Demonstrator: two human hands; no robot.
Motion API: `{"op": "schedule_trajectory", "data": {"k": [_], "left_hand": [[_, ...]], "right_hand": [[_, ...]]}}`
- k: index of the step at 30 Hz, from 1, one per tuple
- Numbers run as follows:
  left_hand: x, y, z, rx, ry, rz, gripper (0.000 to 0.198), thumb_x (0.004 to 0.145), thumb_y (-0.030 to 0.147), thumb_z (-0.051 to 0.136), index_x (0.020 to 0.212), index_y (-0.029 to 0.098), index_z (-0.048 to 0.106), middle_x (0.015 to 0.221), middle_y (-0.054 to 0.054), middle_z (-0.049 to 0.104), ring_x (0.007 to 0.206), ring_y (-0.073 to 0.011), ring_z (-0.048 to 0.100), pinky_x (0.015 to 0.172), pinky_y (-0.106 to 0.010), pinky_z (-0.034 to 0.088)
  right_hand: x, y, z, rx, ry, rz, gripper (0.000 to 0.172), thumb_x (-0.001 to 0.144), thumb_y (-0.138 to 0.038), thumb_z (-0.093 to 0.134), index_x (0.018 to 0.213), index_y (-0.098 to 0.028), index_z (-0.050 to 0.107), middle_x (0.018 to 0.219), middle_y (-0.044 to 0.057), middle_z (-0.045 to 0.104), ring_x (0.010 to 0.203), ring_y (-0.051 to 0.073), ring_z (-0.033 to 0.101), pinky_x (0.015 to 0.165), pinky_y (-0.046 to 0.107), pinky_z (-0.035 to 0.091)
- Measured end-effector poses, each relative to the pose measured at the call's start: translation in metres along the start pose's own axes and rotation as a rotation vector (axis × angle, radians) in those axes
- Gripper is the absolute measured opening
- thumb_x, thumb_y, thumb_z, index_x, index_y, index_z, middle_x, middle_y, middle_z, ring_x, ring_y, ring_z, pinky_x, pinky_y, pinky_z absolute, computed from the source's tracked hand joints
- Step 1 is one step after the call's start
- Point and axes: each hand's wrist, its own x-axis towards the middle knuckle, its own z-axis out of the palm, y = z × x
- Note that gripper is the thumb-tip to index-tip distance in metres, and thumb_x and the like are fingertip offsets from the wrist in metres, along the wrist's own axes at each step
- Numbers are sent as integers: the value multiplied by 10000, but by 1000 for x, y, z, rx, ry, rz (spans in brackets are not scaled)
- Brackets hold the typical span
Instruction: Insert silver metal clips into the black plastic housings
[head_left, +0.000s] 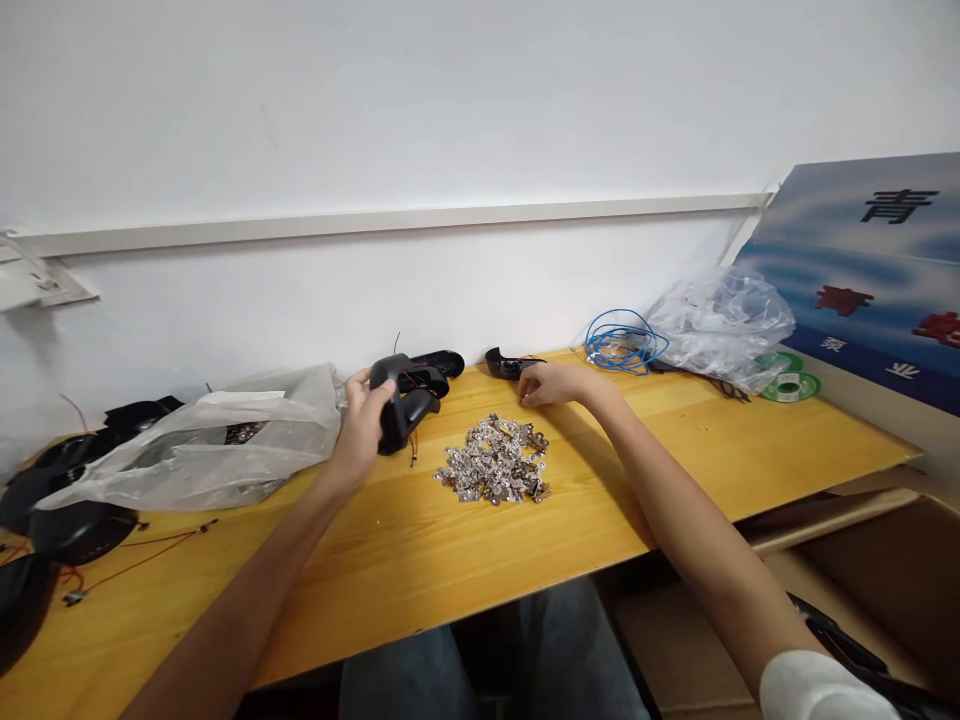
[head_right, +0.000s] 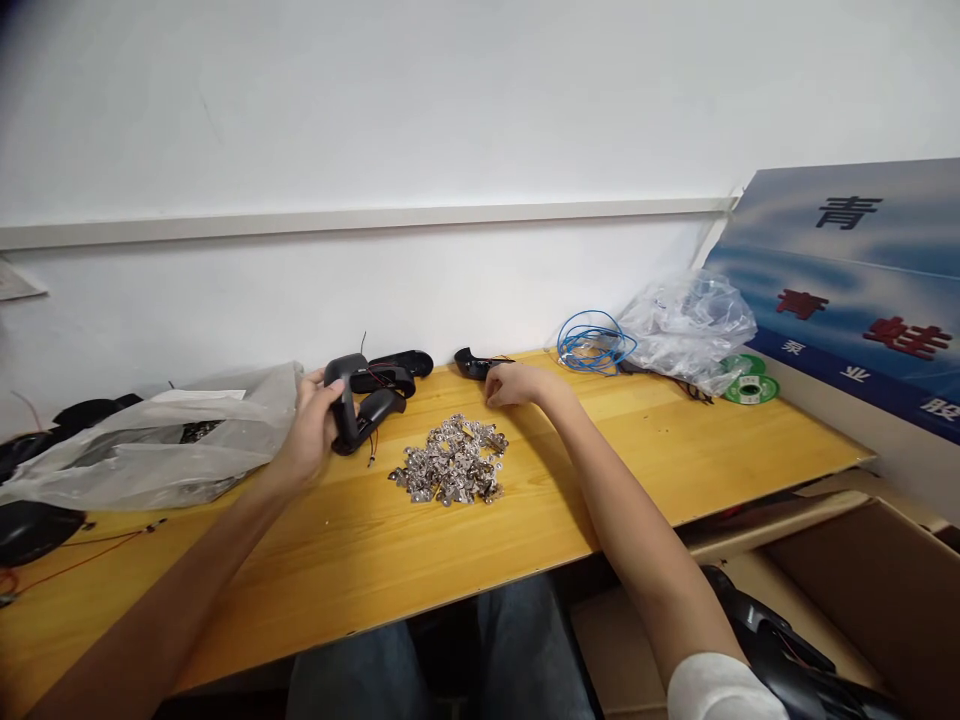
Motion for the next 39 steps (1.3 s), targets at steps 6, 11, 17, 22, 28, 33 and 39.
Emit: {"op": "schedule_trajectory", "data": {"k": [6,11,17,22,28,33,39], "left_hand": [[-3,5,13,-394,-59,-280,314,766,129,846,1023,156,667,936,-48,723,817,-147,699,704,-203,596],[-7,4,12,-422,-42,-459,158,880,181,788,1007,143,701,896,-56,715,585,-77,622,427,-129,461],[-11,-10,12,-349,-140,-353,315,877,341,799,1117,179,675,763,0,635,491,-95,547,381,-171,394],[-12,-17,12,-161,17,-309,396,907,307,670,1297,249,640,916,-24,674,572,-133,591,400,-194,415],[-13,-18,16,-200,-9,-249,569,894,228,741,1403,272,491,1337,-121,670,922,-192,729,613,-241,591],[-12,-19,16,-249,-65,-224,505,876,175,791,1328,208,566,1347,-146,701,1135,-238,731,882,-367,657],[-8,-20,14,-326,-92,-311,294,896,132,746,1186,97,713,1120,-158,784,1009,-223,773,864,-301,662]], "right_hand": [[1,0,5,283,-182,-103,245,785,-324,783,988,-187,767,789,45,728,661,171,639,625,309,522],[4,-5,12,219,-76,-237,360,778,-401,810,1055,-174,774,794,27,705,662,155,591,609,295,451],[8,-17,27,203,-94,-287,177,800,-300,752,920,-171,763,853,40,744,766,171,645,689,293,465],[9,-22,33,162,-27,-291,277,786,-333,791,1008,-174,752,887,42,743,757,168,638,681,295,460],[11,-24,36,186,-50,-340,116,836,-222,681,931,-186,736,897,39,765,764,164,657,684,292,471],[9,-29,37,182,-81,-370,121,803,-182,662,911,-192,716,879,27,743,749,152,631,678,294,462],[3,-35,33,410,-264,-406,168,788,-322,700,896,-196,675,834,4,670,721,141,569,649,295,434]]}}
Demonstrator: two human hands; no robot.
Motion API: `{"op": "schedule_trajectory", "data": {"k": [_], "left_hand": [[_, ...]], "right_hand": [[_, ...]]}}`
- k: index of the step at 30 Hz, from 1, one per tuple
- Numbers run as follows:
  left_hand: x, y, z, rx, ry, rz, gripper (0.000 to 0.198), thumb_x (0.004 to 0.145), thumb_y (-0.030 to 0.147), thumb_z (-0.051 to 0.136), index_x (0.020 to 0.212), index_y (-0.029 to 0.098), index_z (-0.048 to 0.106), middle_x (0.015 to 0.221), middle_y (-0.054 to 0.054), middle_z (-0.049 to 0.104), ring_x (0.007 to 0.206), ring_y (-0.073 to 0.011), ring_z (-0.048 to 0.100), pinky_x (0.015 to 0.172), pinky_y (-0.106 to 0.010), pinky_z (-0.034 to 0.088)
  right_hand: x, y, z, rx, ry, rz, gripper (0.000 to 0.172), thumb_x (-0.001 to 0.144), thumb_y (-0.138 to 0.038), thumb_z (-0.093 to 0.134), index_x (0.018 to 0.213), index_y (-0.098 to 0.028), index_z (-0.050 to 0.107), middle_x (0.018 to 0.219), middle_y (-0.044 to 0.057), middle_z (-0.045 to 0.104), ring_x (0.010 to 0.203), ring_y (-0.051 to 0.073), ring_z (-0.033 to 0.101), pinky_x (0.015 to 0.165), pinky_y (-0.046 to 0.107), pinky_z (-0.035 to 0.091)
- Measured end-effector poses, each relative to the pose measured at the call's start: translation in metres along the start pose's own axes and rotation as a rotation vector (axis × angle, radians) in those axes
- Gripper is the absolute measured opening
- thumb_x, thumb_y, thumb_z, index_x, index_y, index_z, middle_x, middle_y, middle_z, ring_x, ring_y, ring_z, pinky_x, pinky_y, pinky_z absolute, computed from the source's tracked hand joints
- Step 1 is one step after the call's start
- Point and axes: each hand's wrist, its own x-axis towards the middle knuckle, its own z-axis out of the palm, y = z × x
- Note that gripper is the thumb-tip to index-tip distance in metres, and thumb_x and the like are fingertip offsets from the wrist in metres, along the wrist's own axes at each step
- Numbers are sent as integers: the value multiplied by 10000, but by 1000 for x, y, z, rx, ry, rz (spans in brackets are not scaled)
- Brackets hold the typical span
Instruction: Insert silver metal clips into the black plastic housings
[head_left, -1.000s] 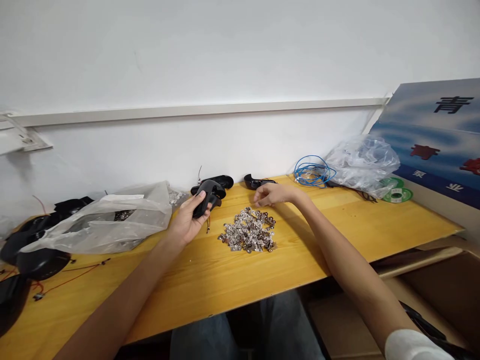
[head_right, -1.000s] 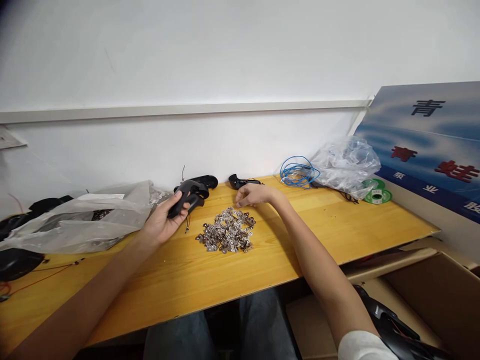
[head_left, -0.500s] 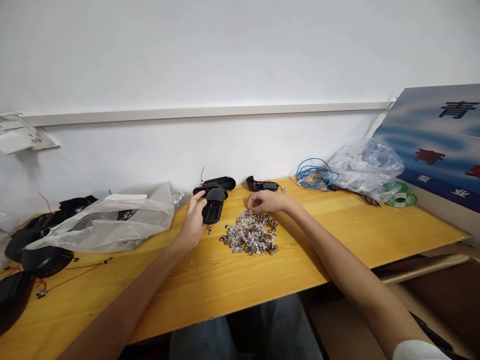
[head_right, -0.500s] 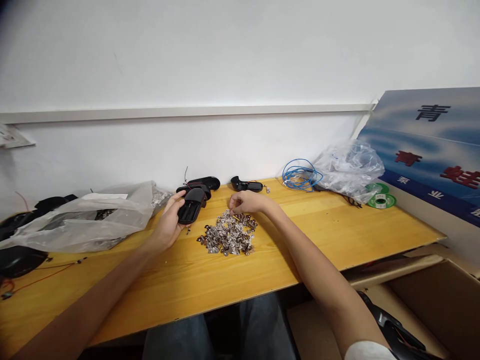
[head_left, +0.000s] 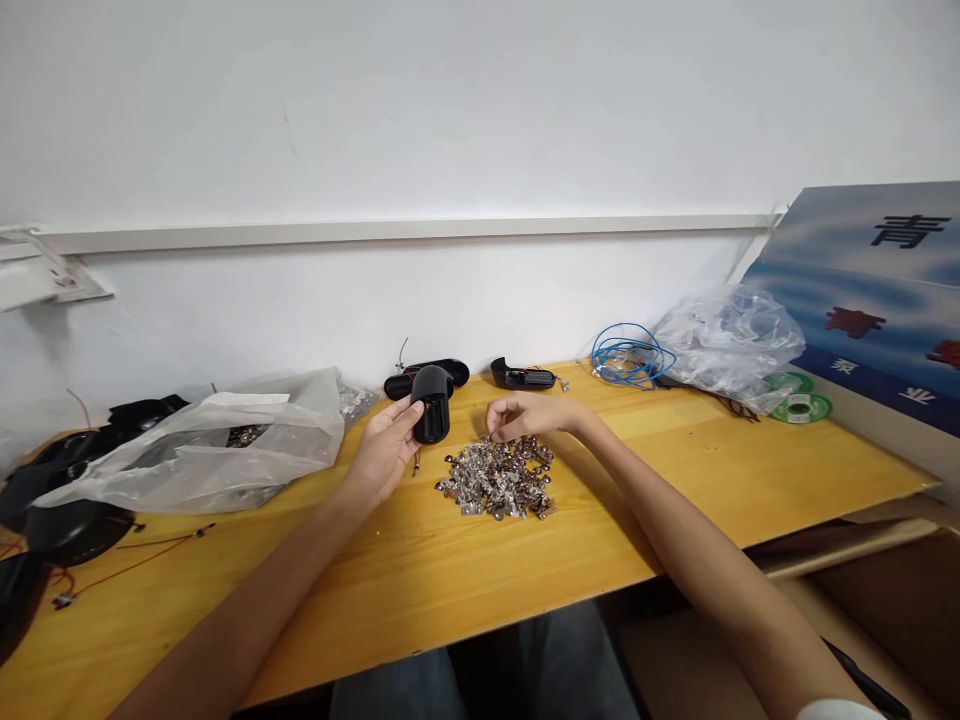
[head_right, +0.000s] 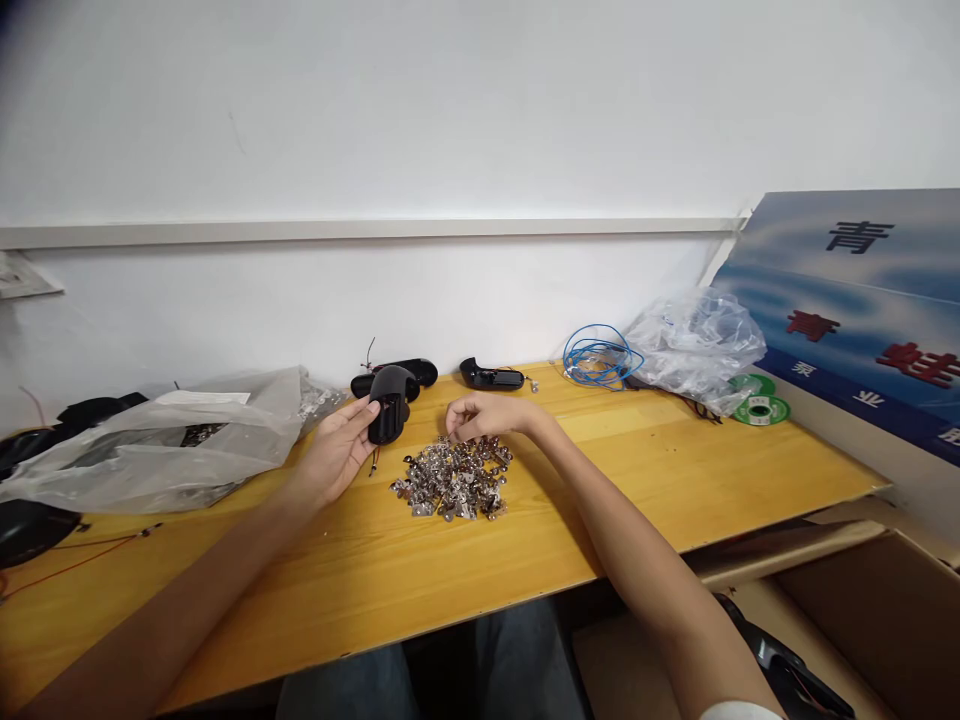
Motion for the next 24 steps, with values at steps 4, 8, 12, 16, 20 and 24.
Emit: {"op": "schedule_trajectory", "data": {"k": [4,8,12,16,20,24], "left_hand": [[-1,0,1,-40,26,0,251,890,105,747,1134,130,693,1104,-136,788,979,-202,777,875,-297,660],[-3,0,0,22,3,34,350,867,181,812,1159,183,620,1121,-112,776,985,-226,782,882,-374,666],[-7,-2,0,128,-62,49,529,835,366,868,1237,240,548,1259,-107,736,950,-242,787,840,-439,670],[-13,-2,4,169,-96,58,621,822,425,869,1287,258,494,1398,-124,673,1025,-266,769,850,-471,666],[-15,-2,6,179,-99,75,641,836,423,851,1326,260,472,1456,-144,636,1130,-299,737,883,-495,658],[-13,-2,4,184,-41,105,644,833,420,839,1333,245,473,1440,-148,648,1214,-321,702,897,-503,654]], "right_hand": [[-1,-1,-1,-34,156,-54,129,766,-282,650,863,-200,626,818,-8,620,719,139,534,662,302,421],[1,-7,5,59,280,-130,80,770,-250,593,832,-214,559,780,-22,554,690,133,490,662,310,406],[7,-19,20,200,309,-165,114,753,-222,593,860,-222,553,794,-17,551,657,129,479,621,307,407],[12,-28,31,293,279,-171,164,739,-225,639,899,-203,611,846,3,599,690,124,508,623,283,422],[14,-25,35,245,232,-127,179,752,-224,634,928,-189,650,804,-4,606,678,125,517,625,281,426],[10,-20,30,28,265,-115,198,764,-172,603,934,-185,703,803,6,655,688,137,551,653,300,434]]}}
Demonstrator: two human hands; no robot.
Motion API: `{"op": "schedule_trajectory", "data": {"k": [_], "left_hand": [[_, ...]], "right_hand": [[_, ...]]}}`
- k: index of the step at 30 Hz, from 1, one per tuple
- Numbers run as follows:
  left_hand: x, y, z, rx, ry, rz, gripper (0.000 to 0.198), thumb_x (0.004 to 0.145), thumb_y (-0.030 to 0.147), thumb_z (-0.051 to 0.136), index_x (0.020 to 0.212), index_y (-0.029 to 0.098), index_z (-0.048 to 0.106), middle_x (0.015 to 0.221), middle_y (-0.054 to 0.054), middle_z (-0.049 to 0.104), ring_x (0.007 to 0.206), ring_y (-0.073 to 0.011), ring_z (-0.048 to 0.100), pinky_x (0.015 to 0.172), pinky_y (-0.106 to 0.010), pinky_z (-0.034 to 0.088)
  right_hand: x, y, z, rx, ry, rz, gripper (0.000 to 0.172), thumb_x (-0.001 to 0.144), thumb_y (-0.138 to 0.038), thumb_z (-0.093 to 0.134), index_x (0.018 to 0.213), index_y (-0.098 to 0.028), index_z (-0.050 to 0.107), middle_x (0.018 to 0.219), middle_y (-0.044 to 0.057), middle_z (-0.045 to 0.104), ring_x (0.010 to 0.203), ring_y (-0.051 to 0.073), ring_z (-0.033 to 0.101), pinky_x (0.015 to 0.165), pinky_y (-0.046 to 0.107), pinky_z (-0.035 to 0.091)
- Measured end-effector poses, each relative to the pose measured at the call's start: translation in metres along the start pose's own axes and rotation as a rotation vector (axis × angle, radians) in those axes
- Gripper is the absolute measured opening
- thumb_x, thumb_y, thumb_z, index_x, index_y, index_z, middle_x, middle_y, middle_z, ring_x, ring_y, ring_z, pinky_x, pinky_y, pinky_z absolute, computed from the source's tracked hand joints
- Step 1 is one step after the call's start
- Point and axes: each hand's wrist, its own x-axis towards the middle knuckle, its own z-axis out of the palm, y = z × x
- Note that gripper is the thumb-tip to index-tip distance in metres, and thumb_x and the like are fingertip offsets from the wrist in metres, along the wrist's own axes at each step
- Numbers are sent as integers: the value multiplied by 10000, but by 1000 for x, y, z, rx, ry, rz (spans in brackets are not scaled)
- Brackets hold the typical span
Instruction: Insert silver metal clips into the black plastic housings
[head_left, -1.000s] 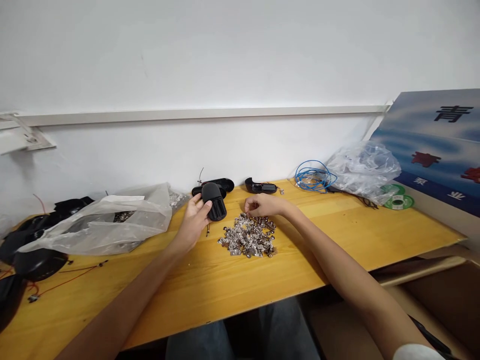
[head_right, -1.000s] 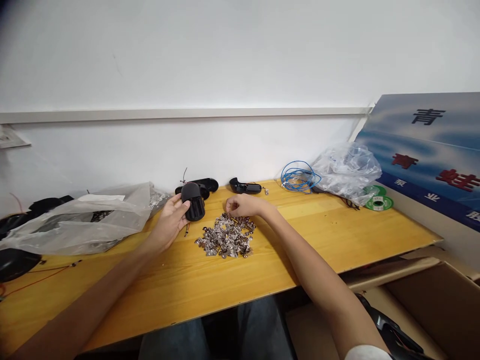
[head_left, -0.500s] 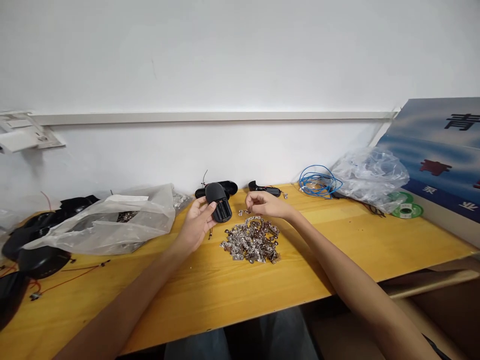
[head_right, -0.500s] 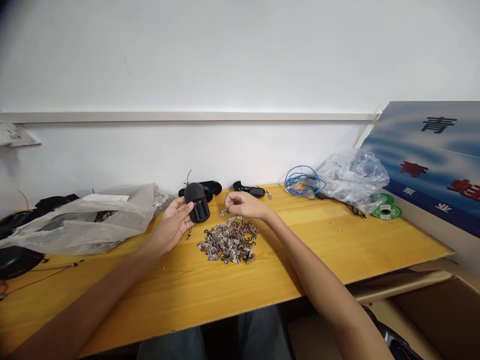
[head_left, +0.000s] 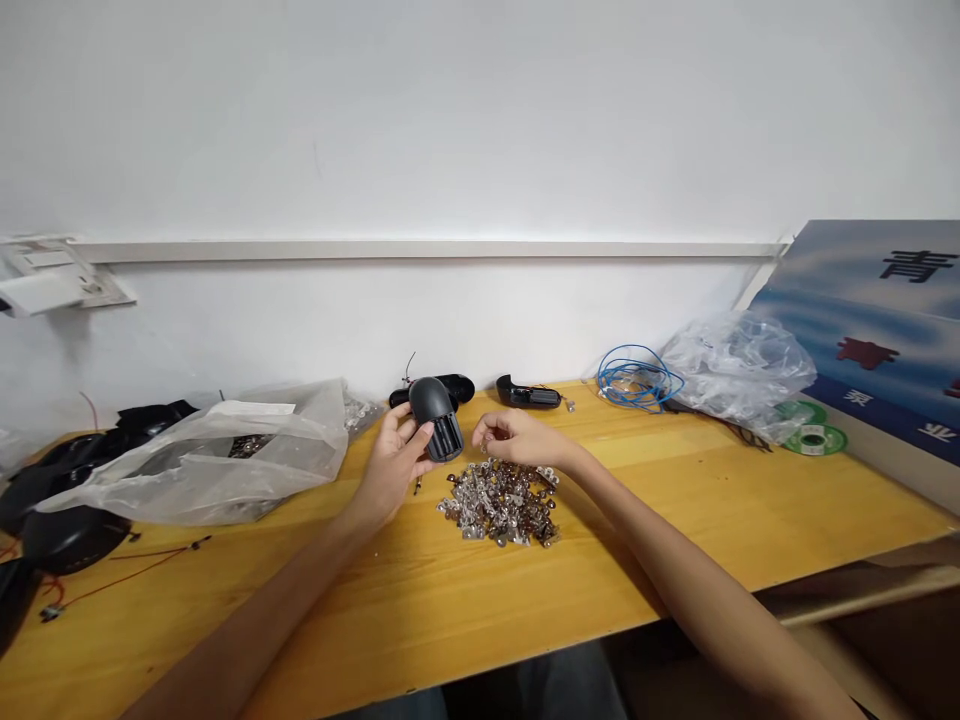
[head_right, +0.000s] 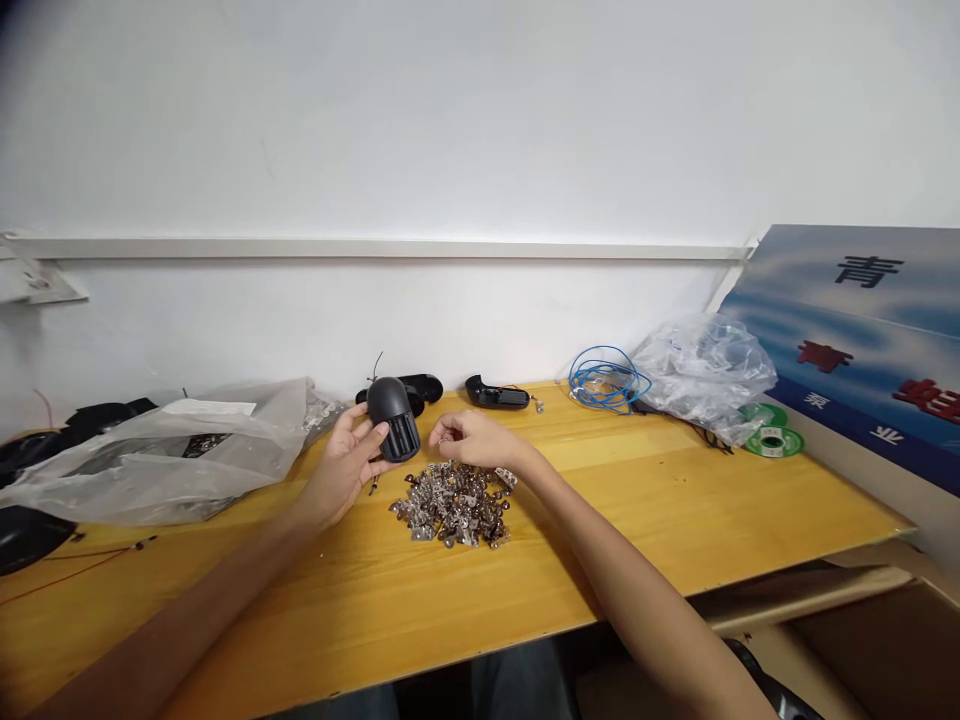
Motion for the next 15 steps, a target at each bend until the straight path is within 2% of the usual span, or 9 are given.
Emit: {"op": "schedule_trajectory", "data": {"k": [3,5,9,12,15], "left_hand": [[2,0,-2,28,52,31,641,832,436,830,1333,228,489,1439,-157,648,1225,-327,697,885,-493,659],[2,0,-2,42,59,42,631,837,448,820,1329,217,501,1447,-166,641,1220,-332,699,875,-492,662],[2,-4,-2,24,46,57,616,843,437,811,1316,222,478,1448,-174,641,1240,-336,692,874,-494,665],[3,-8,-2,19,24,89,621,849,422,805,1321,237,445,1489,-185,613,1281,-330,672,894,-488,664],[3,-11,-2,21,-2,122,636,858,417,799,1338,240,421,1536,-195,576,1284,-323,671,914,-489,663]], "right_hand": [[-3,0,-8,-163,17,-23,205,747,-130,604,881,-186,750,805,23,694,674,145,556,657,317,435],[-4,-1,-11,-139,53,-22,205,773,-143,619,898,-197,773,788,16,688,662,143,548,654,318,439],[0,-5,0,280,172,-3,236,818,-245,723,1054,-229,726,786,-14,663,675,138,592,672,312,500],[6,-10,22,522,218,52,266,769,-312,842,962,-215,688,786,-1,698,688,146,656,701,323,554],[10,-13,43,575,256,115,285,726,-347,896,863,-192,701,754,23,731,681,154,687,688,315,571]]}}
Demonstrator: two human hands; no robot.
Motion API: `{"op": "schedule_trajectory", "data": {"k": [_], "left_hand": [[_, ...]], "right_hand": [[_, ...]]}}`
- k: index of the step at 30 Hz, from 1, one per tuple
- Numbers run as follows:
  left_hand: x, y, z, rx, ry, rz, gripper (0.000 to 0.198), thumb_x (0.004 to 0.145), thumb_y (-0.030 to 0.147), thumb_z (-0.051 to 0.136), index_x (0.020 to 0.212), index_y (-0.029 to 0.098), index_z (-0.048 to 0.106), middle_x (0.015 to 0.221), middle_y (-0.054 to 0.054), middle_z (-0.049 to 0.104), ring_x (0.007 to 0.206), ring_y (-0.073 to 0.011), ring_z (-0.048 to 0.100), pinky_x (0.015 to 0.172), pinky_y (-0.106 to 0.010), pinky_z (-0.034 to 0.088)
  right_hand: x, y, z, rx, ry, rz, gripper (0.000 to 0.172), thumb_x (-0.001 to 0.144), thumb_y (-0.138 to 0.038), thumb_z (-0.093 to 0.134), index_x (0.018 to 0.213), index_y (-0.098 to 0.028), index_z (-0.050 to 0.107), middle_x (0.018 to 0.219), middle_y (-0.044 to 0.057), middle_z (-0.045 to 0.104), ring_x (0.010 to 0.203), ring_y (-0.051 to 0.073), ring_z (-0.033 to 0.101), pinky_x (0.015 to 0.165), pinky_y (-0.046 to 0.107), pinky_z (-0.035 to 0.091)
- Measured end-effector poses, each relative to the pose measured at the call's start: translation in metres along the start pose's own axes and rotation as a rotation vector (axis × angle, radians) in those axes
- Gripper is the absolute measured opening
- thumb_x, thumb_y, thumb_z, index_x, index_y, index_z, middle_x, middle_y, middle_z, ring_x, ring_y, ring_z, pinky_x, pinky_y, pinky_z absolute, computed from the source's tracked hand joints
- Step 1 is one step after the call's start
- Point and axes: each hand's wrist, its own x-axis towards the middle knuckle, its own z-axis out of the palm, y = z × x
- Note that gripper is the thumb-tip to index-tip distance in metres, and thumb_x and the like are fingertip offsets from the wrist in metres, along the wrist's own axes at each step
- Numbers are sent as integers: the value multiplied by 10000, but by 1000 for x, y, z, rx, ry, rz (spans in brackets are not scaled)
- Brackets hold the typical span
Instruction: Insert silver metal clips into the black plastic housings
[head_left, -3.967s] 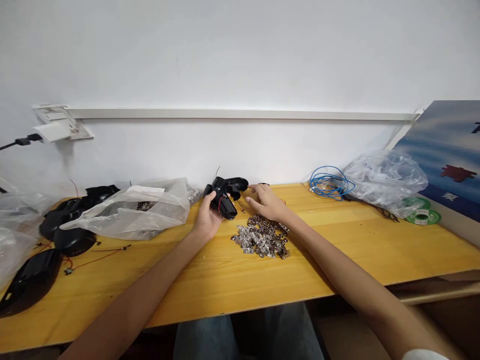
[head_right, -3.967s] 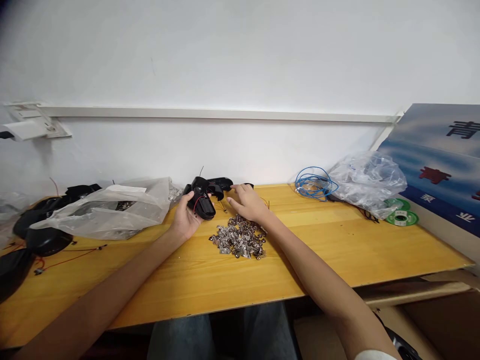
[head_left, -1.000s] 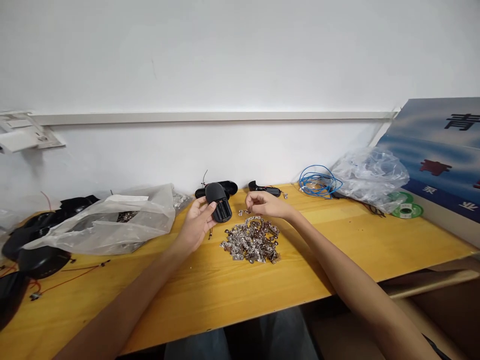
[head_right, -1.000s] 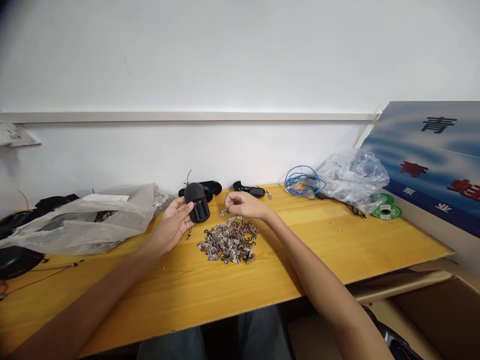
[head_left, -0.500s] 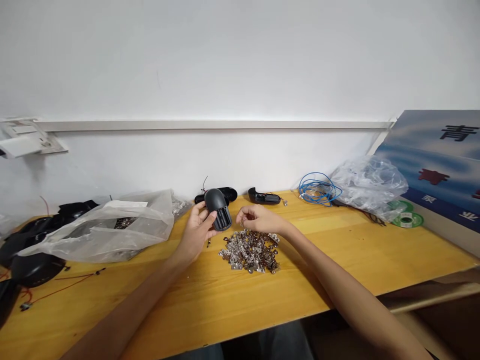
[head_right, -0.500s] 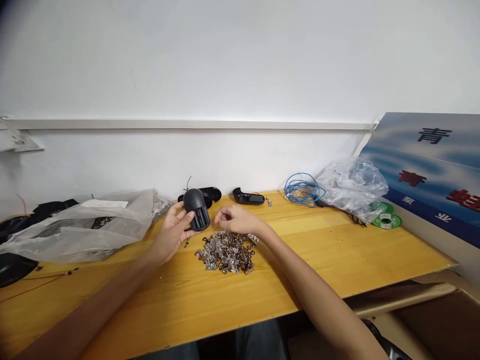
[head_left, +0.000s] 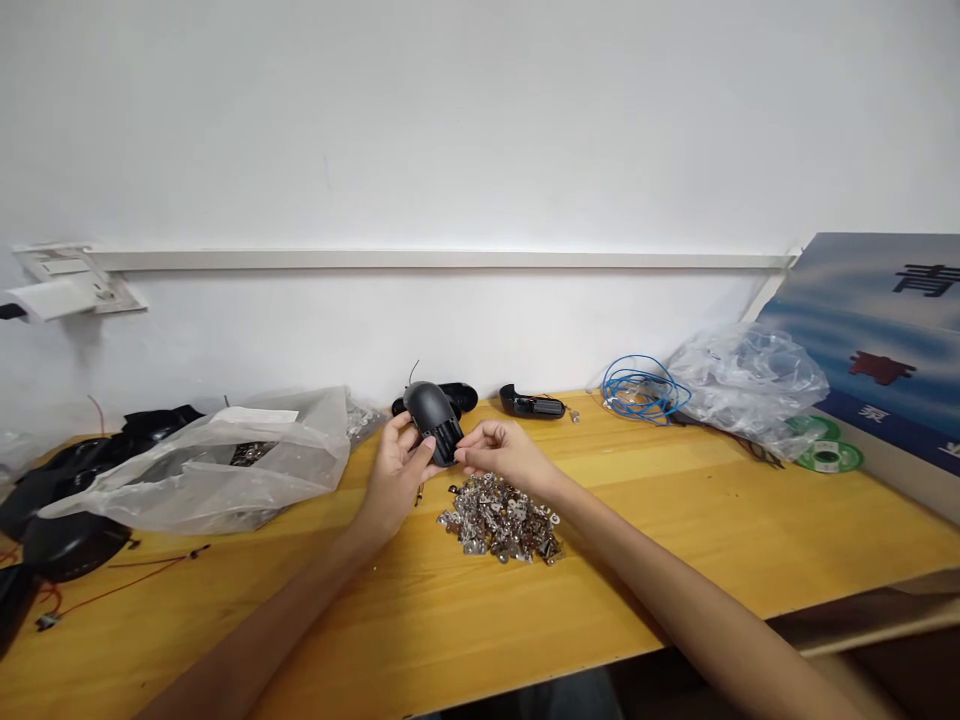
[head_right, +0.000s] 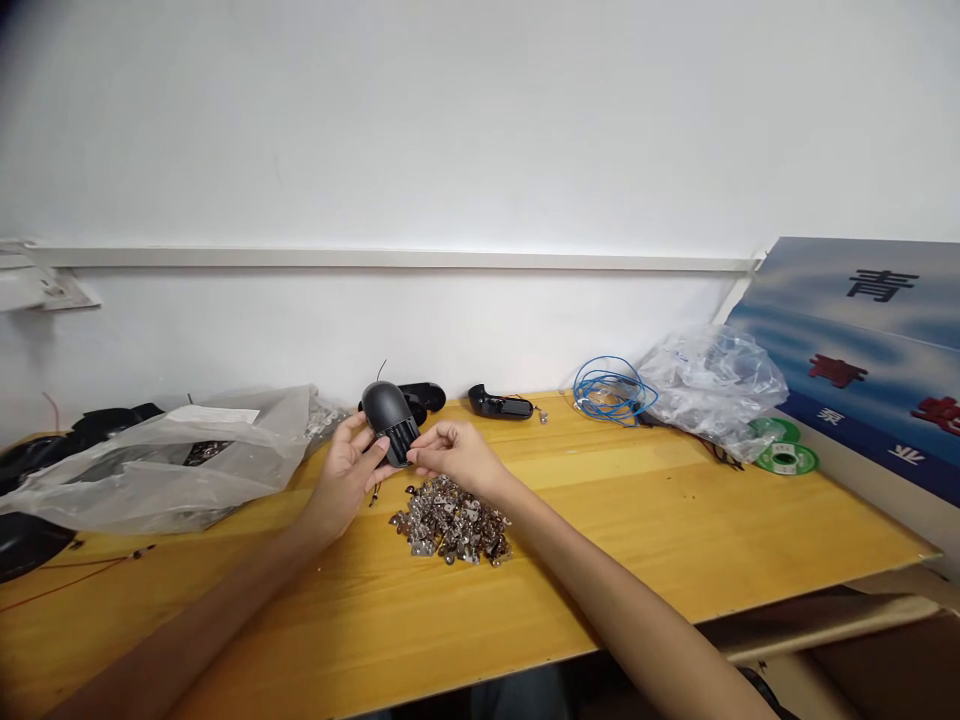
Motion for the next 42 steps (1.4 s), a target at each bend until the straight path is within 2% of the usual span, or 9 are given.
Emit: {"op": "schedule_trajectory", "data": {"k": [6,13,17,21,24,28,31,36,42], "left_hand": [[-5,2,3,9,-7,37,630,878,413,785,1358,243,414,1535,-194,579,1301,-333,662,943,-516,657],[-7,0,4,5,1,65,599,881,410,791,1332,255,428,1532,-182,584,1313,-336,654,964,-535,648],[-8,-1,4,-1,9,76,601,872,414,798,1324,255,436,1516,-183,595,1275,-336,675,946,-532,655],[-10,1,3,8,-5,77,624,864,427,809,1334,247,440,1533,-187,581,1290,-336,667,958,-531,645],[-10,4,3,-18,-13,61,632,866,441,808,1343,254,437,1562,-184,557,1311,-333,655,966,-521,639],[-8,5,4,-9,-23,55,609,896,470,766,1364,258,440,1554,-182,560,1316,-326,647,916,-455,651],[-7,2,1,134,-37,62,543,919,505,718,1343,253,492,1428,-161,645,1194,-306,702,798,-382,649],[-8,-10,-8,474,38,134,364,952,535,657,1142,232,588,998,-67,733,845,-244,724,702,-347,578],[-11,-17,-6,532,163,203,339,984,554,597,1105,238,570,926,-60,712,849,-275,711,728,-374,540]], "right_hand": [[1,10,14,28,136,41,259,704,-319,909,802,-176,717,696,25,735,622,141,681,628,271,550],[0,12,15,-20,182,47,210,745,-275,859,820,-161,699,707,19,723,597,130,666,626,259,528],[1,16,18,-38,241,49,299,747,-298,863,839,-194,598,689,-25,664,580,145,673,573,258,503],[4,21,15,-57,290,42,399,726,-307,879,901,-224,531,683,-77,589,516,107,561,521,248,449],[6,22,11,-45,204,-5,428,714,-361,896,971,-214,587,769,-43,637,598,114,575,581,262,475],[5,20,13,10,100,-63,467,701,-498,916,919,-199,630,825,10,682,733,155,661,738,315,542],[1,18,20,86,124,-79,536,684,-583,924,914,-204,623,836,9,680,758,174,699,800,346,575],[-3,20,30,133,119,-76,603,672,-660,915,935,-200,628,876,24,698,799,186,727,846,352,584],[-5,31,42,69,92,-88,565,736,-666,865,907,-218,566,814,10,679,762,188,697,778,339,552]]}}
